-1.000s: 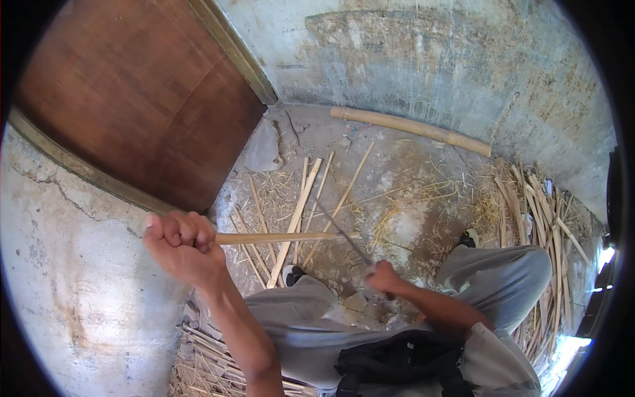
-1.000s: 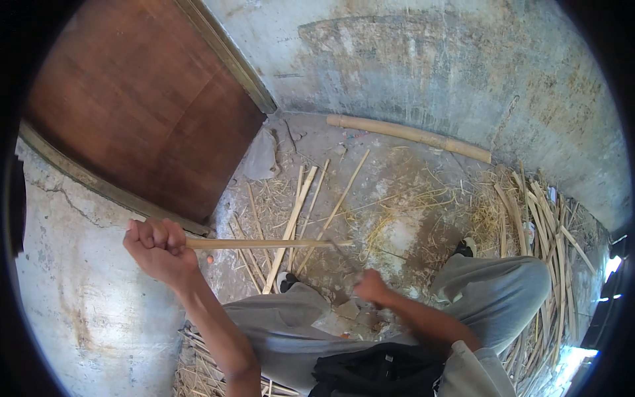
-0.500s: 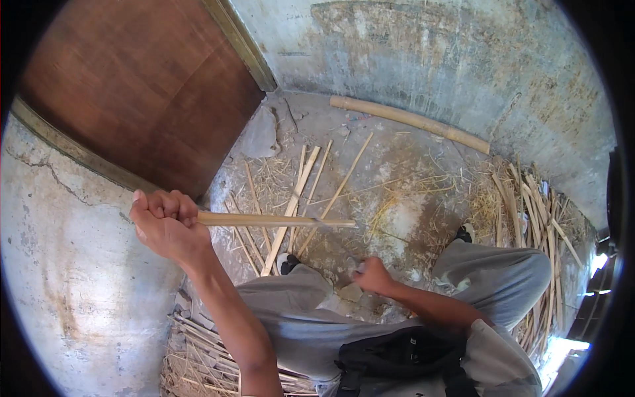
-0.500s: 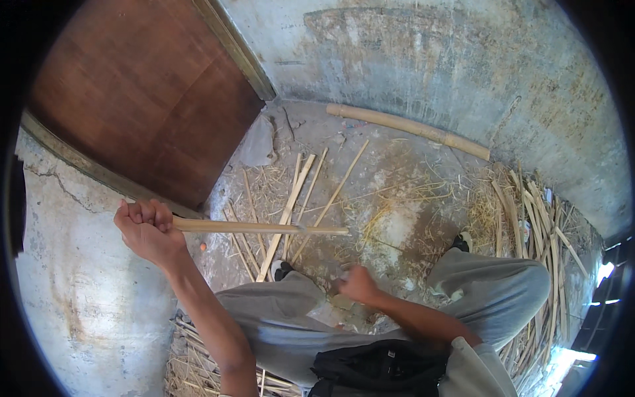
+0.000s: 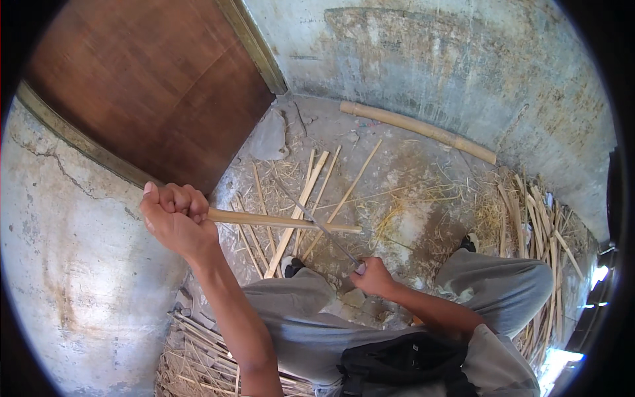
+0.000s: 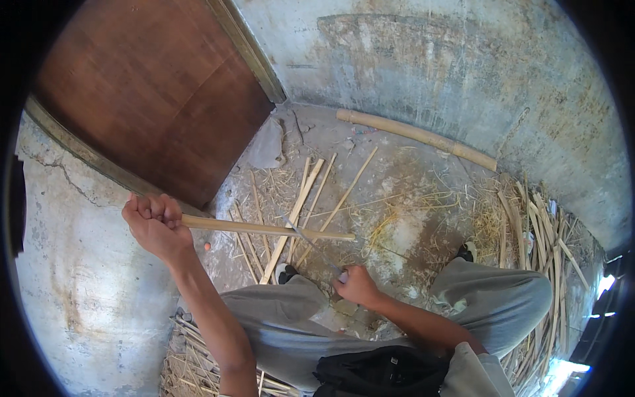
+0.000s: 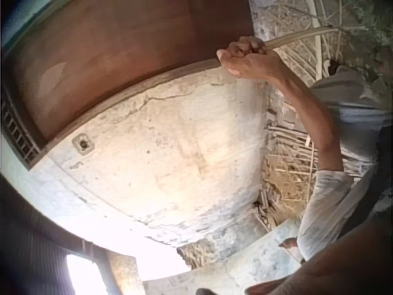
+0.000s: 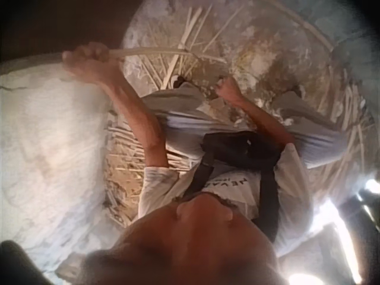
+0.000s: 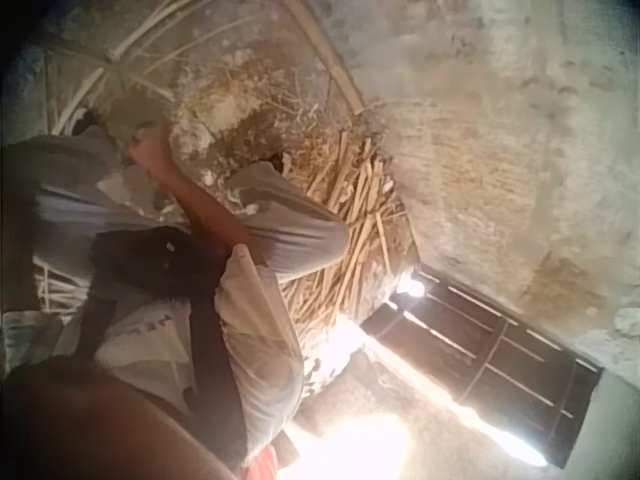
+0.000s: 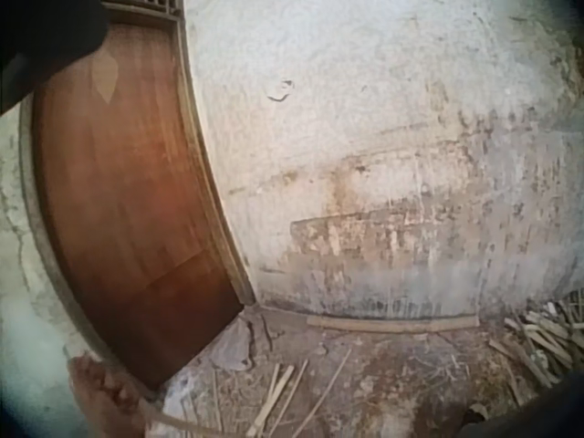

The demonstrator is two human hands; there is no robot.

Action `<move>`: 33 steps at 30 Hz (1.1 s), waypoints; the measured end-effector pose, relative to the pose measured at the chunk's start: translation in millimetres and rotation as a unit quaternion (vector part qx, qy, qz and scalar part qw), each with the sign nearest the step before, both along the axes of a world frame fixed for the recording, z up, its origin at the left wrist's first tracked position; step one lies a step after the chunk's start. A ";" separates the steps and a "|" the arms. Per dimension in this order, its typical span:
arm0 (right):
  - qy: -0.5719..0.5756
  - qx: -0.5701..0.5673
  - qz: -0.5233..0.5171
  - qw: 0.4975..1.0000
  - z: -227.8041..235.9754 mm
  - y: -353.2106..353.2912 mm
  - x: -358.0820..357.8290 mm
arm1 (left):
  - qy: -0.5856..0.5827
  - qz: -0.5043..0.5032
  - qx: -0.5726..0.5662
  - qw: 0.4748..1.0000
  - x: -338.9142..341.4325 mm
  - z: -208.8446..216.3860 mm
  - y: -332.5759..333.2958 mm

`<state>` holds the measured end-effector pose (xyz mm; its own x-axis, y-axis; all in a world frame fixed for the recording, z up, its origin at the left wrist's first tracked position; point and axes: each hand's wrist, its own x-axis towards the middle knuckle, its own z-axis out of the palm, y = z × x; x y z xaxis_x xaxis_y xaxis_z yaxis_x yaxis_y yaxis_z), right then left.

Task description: The person holds a bamboo stick and repeatedly shaves its surface along its length using a knife.

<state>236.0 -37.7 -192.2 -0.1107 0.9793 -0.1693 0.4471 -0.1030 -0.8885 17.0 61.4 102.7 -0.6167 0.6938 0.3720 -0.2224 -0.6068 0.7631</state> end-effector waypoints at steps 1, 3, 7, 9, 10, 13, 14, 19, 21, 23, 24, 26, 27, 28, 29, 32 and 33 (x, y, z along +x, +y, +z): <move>-0.054 0.000 0.013 0.998 -23.2 -6.6 6.7 | 0.002 0.002 0.001 1.000 -1.0 2.2 -2.8; -0.204 0.014 0.120 0.971 -106.0 -22.6 42.1 | -0.004 0.023 -0.008 1.000 -10.4 1.5 -0.5; -0.317 -0.047 0.160 0.934 -178.9 -41.6 105.2 | -0.026 0.035 -0.015 0.999 -5.8 -0.2 8.0; -0.322 -0.034 0.134 0.936 -178.2 -31.8 96.6 | -0.007 0.005 -0.003 1.000 3.1 2.6 5.7; -0.323 -0.034 0.138 0.936 -167.0 -29.0 86.9 | 0.010 -0.023 0.007 1.000 7.0 3.4 3.6; -0.228 -0.012 0.058 0.972 -109.5 -18.4 50.5 | 0.021 -0.021 0.007 1.000 12.4 4.3 4.5; -0.193 -0.021 0.021 0.981 -93.0 -17.0 41.7 | 0.020 -0.019 0.003 1.000 7.1 2.7 3.6; -0.248 -0.004 0.115 0.962 -144.9 -33.4 69.2 | 0.015 -0.054 0.017 0.998 -0.4 5.6 3.4; -0.305 -0.039 0.159 0.938 -160.5 -42.6 91.0 | 0.011 -0.014 0.007 1.000 3.3 6.9 8.3; -0.317 -0.079 0.134 0.935 -168.7 -46.4 111.4 | 0.004 0.020 -0.003 1.000 12.5 7.8 8.6; -0.332 -0.093 0.141 0.928 -163.8 -43.5 115.7 | 0.025 0.019 -0.015 0.999 16.7 9.7 6.1; -0.347 -0.101 0.145 0.921 -157.9 -31.9 110.2 | 0.028 -0.068 0.008 0.997 15.4 12.8 -0.5; -0.307 -0.119 0.108 0.938 -125.8 -23.0 94.7 | 0.028 -0.063 0.011 0.998 12.6 10.9 -3.4; -0.269 -0.136 0.066 0.951 -93.1 -14.0 83.3 | 0.047 -0.131 0.020 0.990 13.7 11.0 -4.1; -0.272 -0.131 0.062 0.951 -72.4 -9.1 76.7 | 0.065 -0.202 0.028 0.977 17.1 11.9 -4.3; -0.142 -0.131 0.033 0.981 -13.0 -0.6 50.6 | 0.161 -0.183 -0.022 0.970 25.4 20.7 -12.8; -0.073 -0.140 0.023 0.987 13.9 2.2 42.2 | 0.171 -0.182 -0.032 0.968 26.6 20.8 -14.5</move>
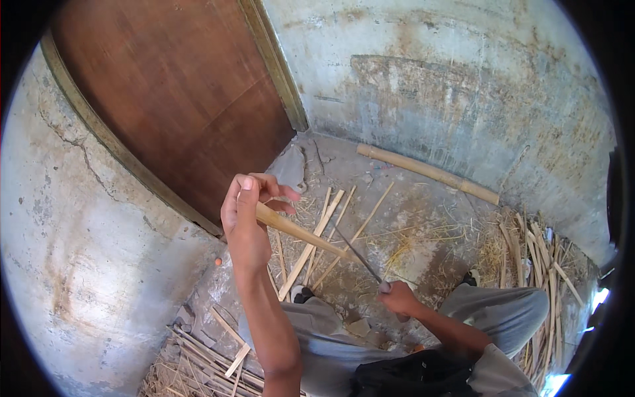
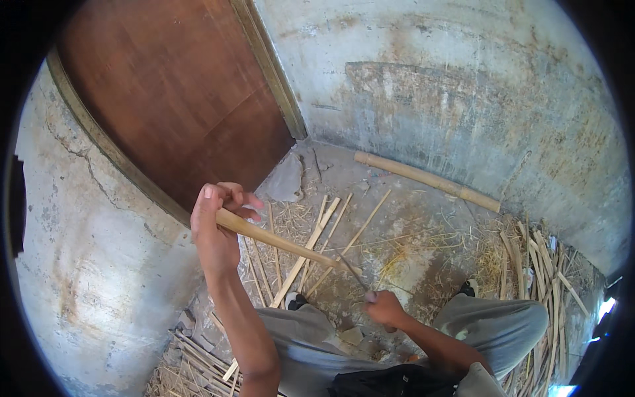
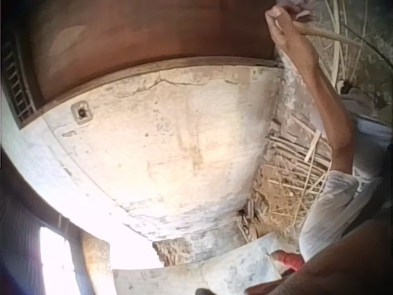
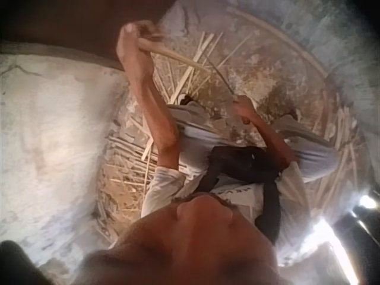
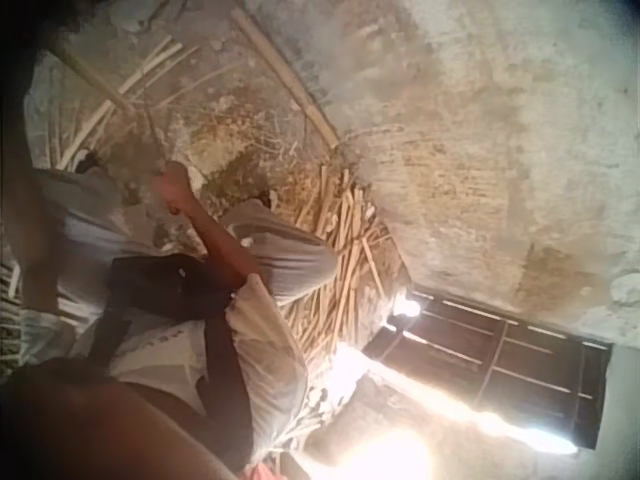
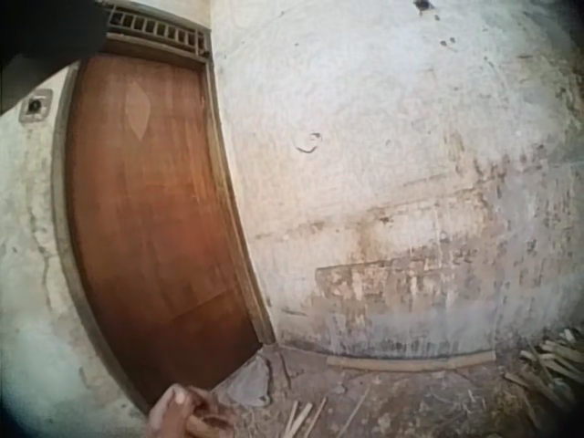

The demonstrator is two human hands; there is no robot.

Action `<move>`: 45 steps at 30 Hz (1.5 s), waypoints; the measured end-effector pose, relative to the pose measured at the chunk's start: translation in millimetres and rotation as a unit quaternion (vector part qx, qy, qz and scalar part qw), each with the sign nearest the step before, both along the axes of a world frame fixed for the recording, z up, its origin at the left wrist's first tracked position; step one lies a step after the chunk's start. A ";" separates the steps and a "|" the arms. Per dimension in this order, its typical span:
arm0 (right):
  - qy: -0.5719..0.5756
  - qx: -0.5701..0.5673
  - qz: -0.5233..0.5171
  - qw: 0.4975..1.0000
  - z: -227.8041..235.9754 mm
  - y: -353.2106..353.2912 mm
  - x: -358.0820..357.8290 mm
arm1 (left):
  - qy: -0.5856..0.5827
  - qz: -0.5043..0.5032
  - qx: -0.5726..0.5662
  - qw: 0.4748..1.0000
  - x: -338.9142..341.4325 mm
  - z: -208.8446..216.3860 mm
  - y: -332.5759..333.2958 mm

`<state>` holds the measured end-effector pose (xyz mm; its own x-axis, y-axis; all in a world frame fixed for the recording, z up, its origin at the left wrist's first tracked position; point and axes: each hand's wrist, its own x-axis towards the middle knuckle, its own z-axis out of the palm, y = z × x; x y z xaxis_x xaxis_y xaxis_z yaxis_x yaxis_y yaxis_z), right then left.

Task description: The person holds a bamboo stick and repeatedly shaves its surface along its length using a knife.

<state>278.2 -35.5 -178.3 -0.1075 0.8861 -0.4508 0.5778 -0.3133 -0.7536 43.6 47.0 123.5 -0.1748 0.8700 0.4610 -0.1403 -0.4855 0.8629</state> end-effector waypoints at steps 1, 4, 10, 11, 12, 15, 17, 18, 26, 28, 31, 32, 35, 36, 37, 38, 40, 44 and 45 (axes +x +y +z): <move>0.069 -0.009 -0.017 0.997 28.3 3.3 -8.7 | -0.001 0.000 -0.001 1.000 -0.8 -0.9 -0.4; 0.059 0.136 0.074 0.986 113.8 14.6 -27.0 | 0.085 0.049 0.049 0.994 -1.2 -12.9 4.7; 0.118 0.209 0.039 0.970 133.9 13.2 -59.8 | -0.090 0.072 0.095 0.989 7.2 -22.7 0.8; 0.140 0.228 0.009 0.963 101.6 10.9 -61.9 | -0.092 0.067 0.096 0.989 13.4 -21.9 -1.4; 0.105 0.184 0.013 0.977 56.1 8.6 -58.0 | -0.088 0.072 0.102 0.988 18.2 -22.8 -3.3; -0.113 0.130 0.152 0.973 -86.9 0.1 -7.4 | -0.110 0.068 0.117 0.985 19.1 -23.4 -5.3; -0.112 0.003 0.191 0.975 -80.5 -13.2 -0.1 | -0.128 0.060 0.124 0.982 11.8 -26.7 -0.4; -0.112 -0.038 0.202 0.972 -76.1 -19.3 3.2 | -0.122 0.072 0.109 0.984 19.9 -25.1 -3.2; 0.079 0.140 0.038 0.986 54.1 -4.6 -48.7 | -0.139 0.118 0.094 0.979 6.1 -22.0 14.9; 0.100 0.173 -0.002 0.980 58.8 -3.6 -53.6 | -0.131 0.147 0.083 0.977 8.2 -21.9 16.2; 0.053 0.021 -0.027 0.998 -39.5 -21.0 -34.1 | -0.136 0.144 0.092 0.976 12.1 -21.0 17.5; -0.124 0.110 0.203 0.965 -102.2 -25.0 -12.8 | -0.142 0.149 0.089 0.975 11.8 -19.5 18.8; -0.281 0.204 0.403 0.847 -161.0 -39.3 37.0 | -0.125 0.187 0.076 0.971 11.2 -22.1 17.8; -0.282 0.204 0.400 0.848 -152.0 -37.1 31.8 | -0.112 0.207 0.064 0.970 17.6 -24.6 21.3; -0.202 0.089 0.242 0.945 -125.2 -32.4 14.2 | -0.114 0.200 0.063 0.971 18.9 -23.1 20.5; -0.114 -0.033 0.069 0.990 -97.4 -27.4 0.4 | -0.114 0.203 0.063 0.970 19.2 -20.8 20.7; -0.035 -0.003 0.056 0.998 -51.7 -14.0 -18.3 | -0.100 0.247 0.062 0.962 20.2 -18.1 26.2; 0.051 0.127 0.045 0.990 19.2 4.2 -52.6 | -0.082 0.302 0.057 0.948 -0.4 -22.0 29.7; 0.089 0.151 0.017 0.984 24.7 6.0 -55.9 | -0.097 0.302 0.041 0.947 -1.6 -20.6 25.7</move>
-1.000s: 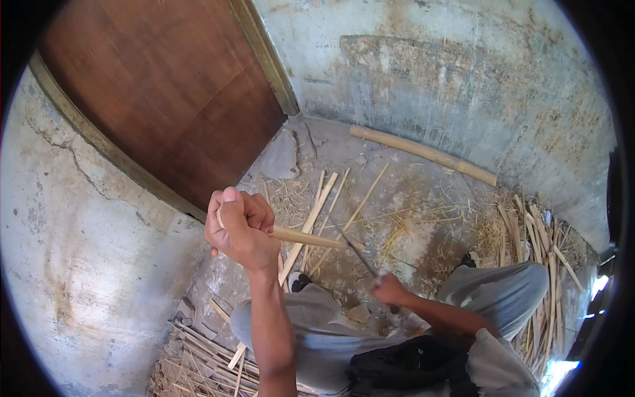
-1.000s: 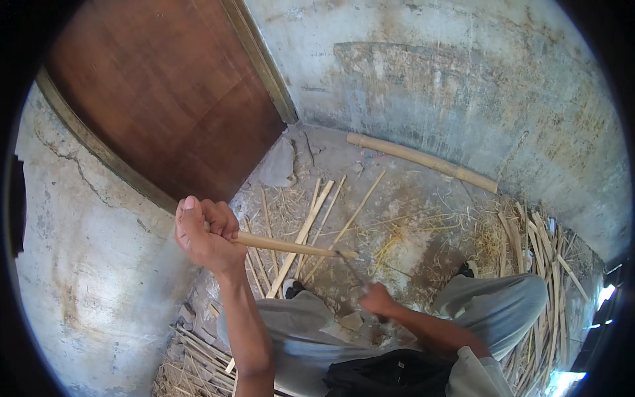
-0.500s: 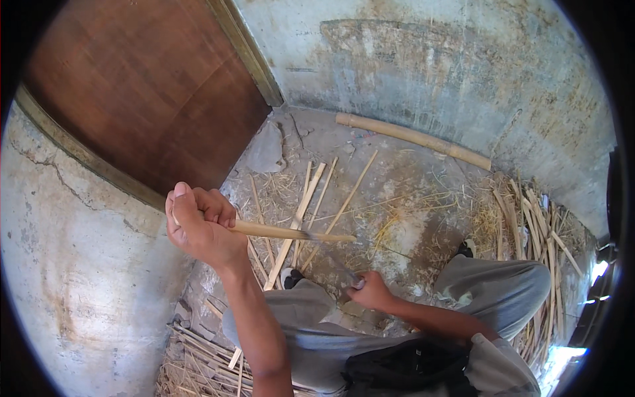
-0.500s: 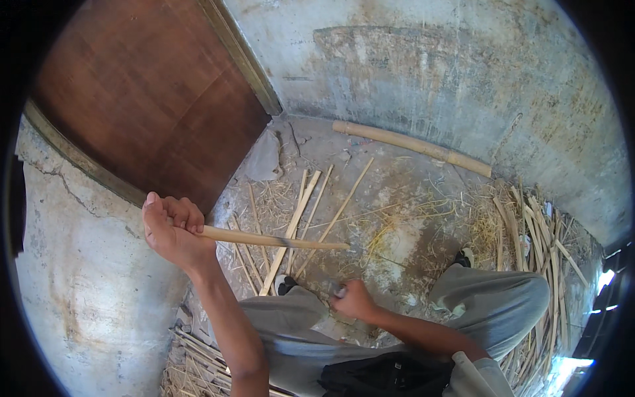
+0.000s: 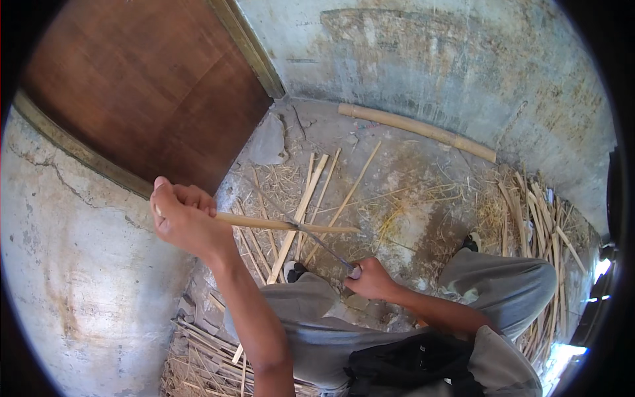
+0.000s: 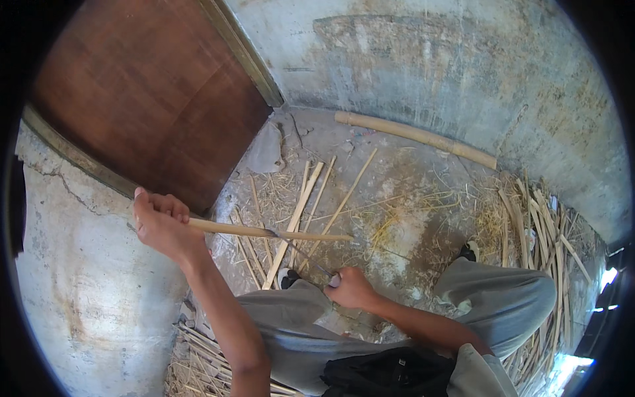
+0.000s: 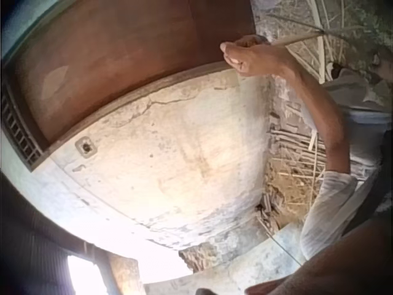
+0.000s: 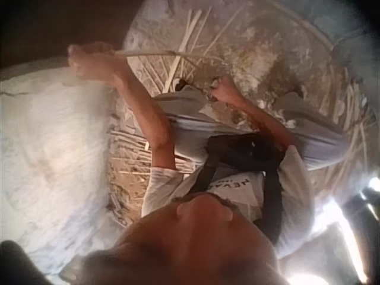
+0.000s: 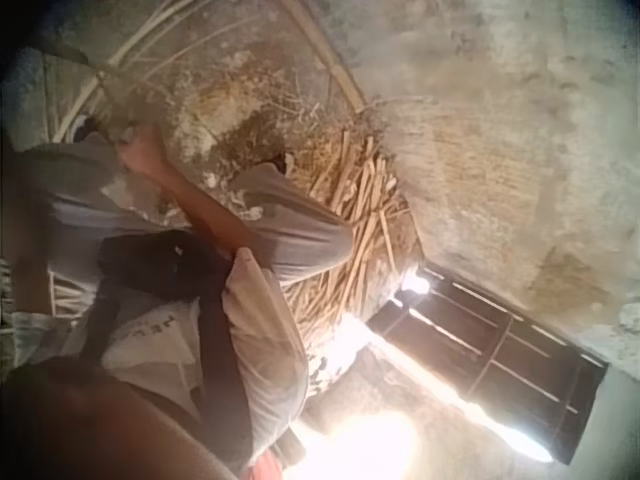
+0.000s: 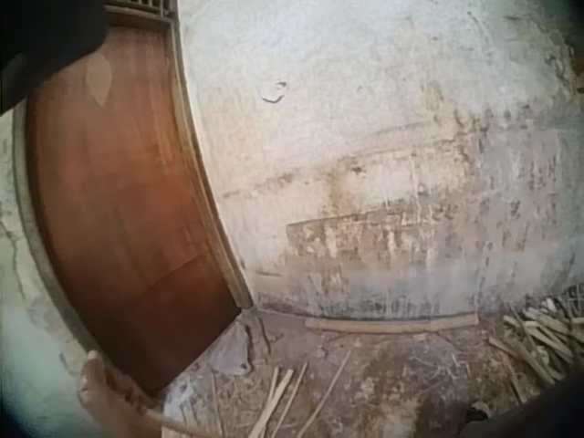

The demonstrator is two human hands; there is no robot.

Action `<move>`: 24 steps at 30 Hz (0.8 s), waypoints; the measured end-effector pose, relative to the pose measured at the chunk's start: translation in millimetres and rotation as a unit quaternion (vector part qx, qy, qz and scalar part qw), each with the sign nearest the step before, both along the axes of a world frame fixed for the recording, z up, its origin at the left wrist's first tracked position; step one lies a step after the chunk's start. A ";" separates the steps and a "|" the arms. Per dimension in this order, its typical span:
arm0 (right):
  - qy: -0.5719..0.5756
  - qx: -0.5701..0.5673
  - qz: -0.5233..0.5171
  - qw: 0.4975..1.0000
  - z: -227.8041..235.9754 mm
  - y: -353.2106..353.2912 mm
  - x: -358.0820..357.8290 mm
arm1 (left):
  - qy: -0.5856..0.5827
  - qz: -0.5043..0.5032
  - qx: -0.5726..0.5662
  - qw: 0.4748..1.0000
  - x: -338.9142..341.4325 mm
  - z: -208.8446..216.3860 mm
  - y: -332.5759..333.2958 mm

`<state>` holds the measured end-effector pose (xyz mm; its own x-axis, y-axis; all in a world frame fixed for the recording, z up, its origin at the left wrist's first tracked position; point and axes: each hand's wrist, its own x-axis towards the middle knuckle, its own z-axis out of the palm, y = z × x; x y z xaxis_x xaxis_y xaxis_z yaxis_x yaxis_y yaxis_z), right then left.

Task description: The person holds a bamboo stick and repeatedly shaves its surface along its length using a knife.

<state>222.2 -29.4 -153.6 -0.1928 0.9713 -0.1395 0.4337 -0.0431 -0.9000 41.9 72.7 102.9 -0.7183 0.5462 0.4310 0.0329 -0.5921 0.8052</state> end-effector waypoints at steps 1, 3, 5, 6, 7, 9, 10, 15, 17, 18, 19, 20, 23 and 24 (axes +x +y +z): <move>0.000 -0.003 -0.004 1.000 -11.7 -2.6 1.4 | -0.020 -0.003 -0.009 1.000 2.0 2.7 -3.8; -0.008 -0.064 -0.036 0.997 -69.4 -9.5 7.1 | -0.011 0.002 -0.006 1.000 8.2 2.8 -7.8; -0.391 0.171 0.321 0.846 -161.7 -17.1 49.6 | -0.054 0.018 -0.024 0.998 8.3 6.7 -9.0; -0.409 0.116 0.357 0.832 -172.9 -21.5 69.0 | -0.050 0.023 -0.019 0.998 7.0 4.7 -11.6; -0.429 0.056 0.384 0.816 -171.9 -22.0 75.4 | -0.014 0.030 -0.015 0.999 9.6 0.7 -11.8; -0.431 0.097 0.340 0.830 -167.8 -22.6 62.3 | 0.020 0.037 -0.009 0.999 16.7 0.4 -12.2; -0.433 0.129 0.301 0.840 -160.1 -25.1 58.7 | 0.014 0.022 -0.012 1.000 25.2 1.7 -12.1; -0.142 -0.041 0.074 0.986 -32.3 4.4 -4.4 | 0.014 0.064 -0.014 0.998 3.5 -1.9 -5.8; -0.002 -0.054 0.007 0.999 -13.2 8.3 -15.3 | -0.018 0.061 -0.031 0.998 1.3 2.6 -10.1; -0.002 -0.062 0.005 0.998 -31.5 3.3 -11.1 | -0.042 0.060 -0.036 0.997 -0.8 1.5 -11.8; -0.091 -0.028 0.049 0.994 -63.5 -0.8 -0.4 | -0.066 0.059 -0.036 0.995 -3.6 4.3 -14.0; -0.179 0.012 0.095 0.979 -101.2 2.8 14.9 | -0.066 0.060 -0.032 0.996 -6.7 4.2 -11.3; -0.404 0.106 0.349 0.839 -190.6 -10.7 62.3 | -0.076 0.072 -0.036 0.994 -15.3 -3.7 -6.7; -0.380 0.039 0.320 0.867 -184.1 -17.7 62.4 | -0.053 0.065 -0.026 0.996 -15.0 -5.3 -8.7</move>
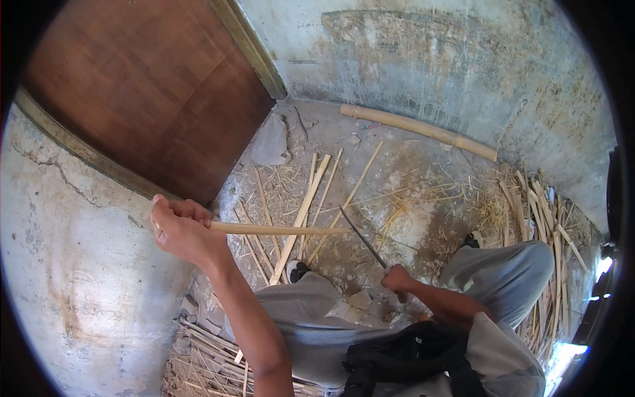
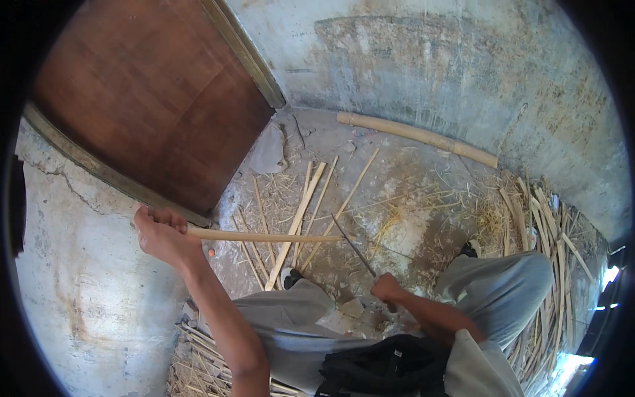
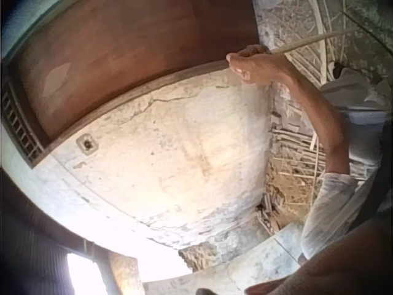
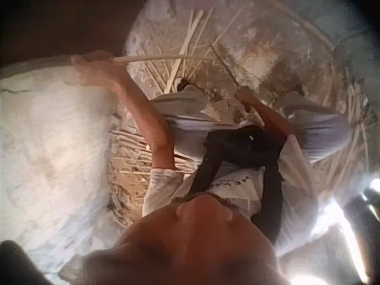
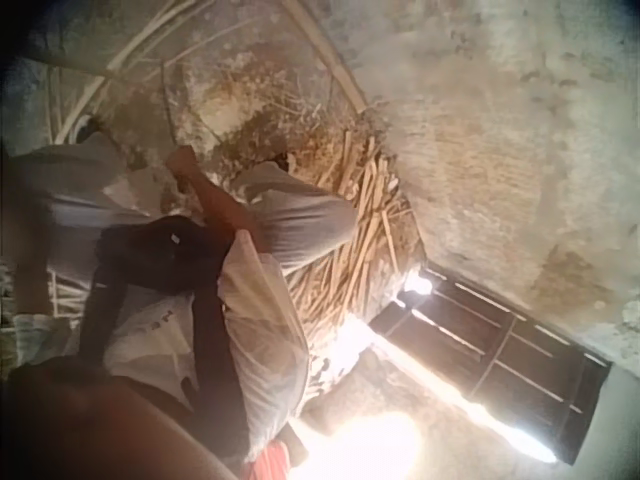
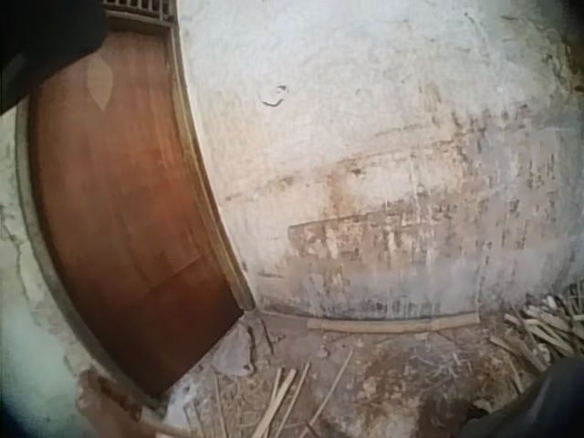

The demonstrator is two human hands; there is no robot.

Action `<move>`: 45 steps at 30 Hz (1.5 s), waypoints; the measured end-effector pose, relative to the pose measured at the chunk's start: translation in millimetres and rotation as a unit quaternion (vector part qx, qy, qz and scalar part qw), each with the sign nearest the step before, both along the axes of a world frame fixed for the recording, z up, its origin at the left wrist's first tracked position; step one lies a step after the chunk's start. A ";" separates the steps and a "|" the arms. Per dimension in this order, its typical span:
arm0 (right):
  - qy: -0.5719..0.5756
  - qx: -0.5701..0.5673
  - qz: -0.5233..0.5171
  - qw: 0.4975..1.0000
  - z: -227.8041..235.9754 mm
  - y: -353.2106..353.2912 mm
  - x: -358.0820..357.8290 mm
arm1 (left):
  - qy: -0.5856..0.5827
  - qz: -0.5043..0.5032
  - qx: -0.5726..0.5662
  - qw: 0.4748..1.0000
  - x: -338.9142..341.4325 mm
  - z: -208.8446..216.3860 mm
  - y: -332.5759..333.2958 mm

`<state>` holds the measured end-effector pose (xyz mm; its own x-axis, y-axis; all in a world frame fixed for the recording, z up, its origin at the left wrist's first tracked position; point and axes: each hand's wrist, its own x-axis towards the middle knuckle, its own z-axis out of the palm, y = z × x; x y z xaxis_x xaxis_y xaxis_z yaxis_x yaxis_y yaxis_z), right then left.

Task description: The person holds a bamboo stick and repeatedly shaves its surface along its length using a knife.

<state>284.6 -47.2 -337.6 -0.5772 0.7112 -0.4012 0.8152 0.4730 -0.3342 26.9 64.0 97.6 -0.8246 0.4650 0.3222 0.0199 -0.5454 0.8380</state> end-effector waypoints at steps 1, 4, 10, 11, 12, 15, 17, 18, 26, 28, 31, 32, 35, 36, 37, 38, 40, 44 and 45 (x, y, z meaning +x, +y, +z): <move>0.006 -0.031 -0.026 0.999 5.7 -3.9 -3.5 | 0.024 -0.007 0.008 1.000 0.0 0.0 -2.0; 0.186 -0.226 -0.328 0.898 90.7 17.4 -44.5 | 0.020 -0.012 0.009 1.000 -6.5 -0.3 -0.5; 0.363 -0.072 -0.303 0.878 149.2 20.5 -84.2 | 0.007 0.031 -0.020 0.999 -14.3 -1.7 -3.9; 0.332 -0.026 -0.288 0.898 114.8 14.5 -76.3 | 0.008 0.029 -0.023 0.999 -15.3 -2.2 -4.8; 0.301 0.023 -0.271 0.914 76.1 11.3 -65.4 | 0.001 0.042 -0.033 0.999 -16.2 -1.0 -4.6; 0.045 0.002 -0.099 0.994 -29.1 -3.0 5.1 | 0.010 0.048 -0.031 0.998 -13.7 -3.0 -6.2; 0.055 -0.024 -0.212 0.975 -22.0 -0.1 6.1 | 0.018 0.038 -0.017 0.999 -2.8 -1.9 -2.0; 0.034 0.021 -0.119 0.992 -24.5 -3.5 1.4 | 0.023 0.026 -0.018 0.999 11.3 3.6 -1.2; 0.399 -0.098 -0.306 0.859 194.8 20.4 -79.4 | 0.040 0.017 -0.008 0.999 10.8 4.2 0.7; 0.428 -0.086 -0.313 0.844 175.2 21.2 -77.4 | 0.056 -0.005 -0.007 0.998 19.1 8.1 -1.2; 0.353 -0.065 -0.384 0.851 80.7 13.4 -54.3 | 0.064 -0.063 -0.012 0.996 40.5 15.0 -3.8; 0.260 0.015 -0.228 0.938 32.7 11.7 -28.1 | 0.058 -0.101 -0.019 0.993 48.4 18.5 -4.5; 0.043 0.003 -0.101 0.994 4.6 5.2 -0.4 | 0.100 -0.089 -0.017 0.991 48.6 13.6 -7.0; 0.001 -0.027 -0.120 0.992 5.1 -0.7 4.5 | 0.090 -0.100 -0.001 0.991 55.9 10.0 -6.4; 0.021 -0.043 -0.148 0.988 3.4 -1.1 0.7 | 0.088 -0.105 0.003 0.991 64.1 10.3 -4.7; 0.041 -0.059 -0.176 0.982 1.4 0.2 -2.4 | 0.097 -0.094 0.016 0.991 72.3 11.4 -2.0; 0.127 -0.050 -0.179 0.974 38.6 7.6 -18.9 | 0.108 -0.070 0.026 0.991 80.1 10.9 -2.6; 0.322 -0.142 -0.357 0.866 193.9 27.5 -42.9 | 0.077 -0.128 0.046 0.988 68.8 13.2 0.1; 0.363 -0.098 -0.331 0.866 214.3 29.3 -45.7 | 0.047 -0.167 0.069 0.982 61.0 12.2 -0.8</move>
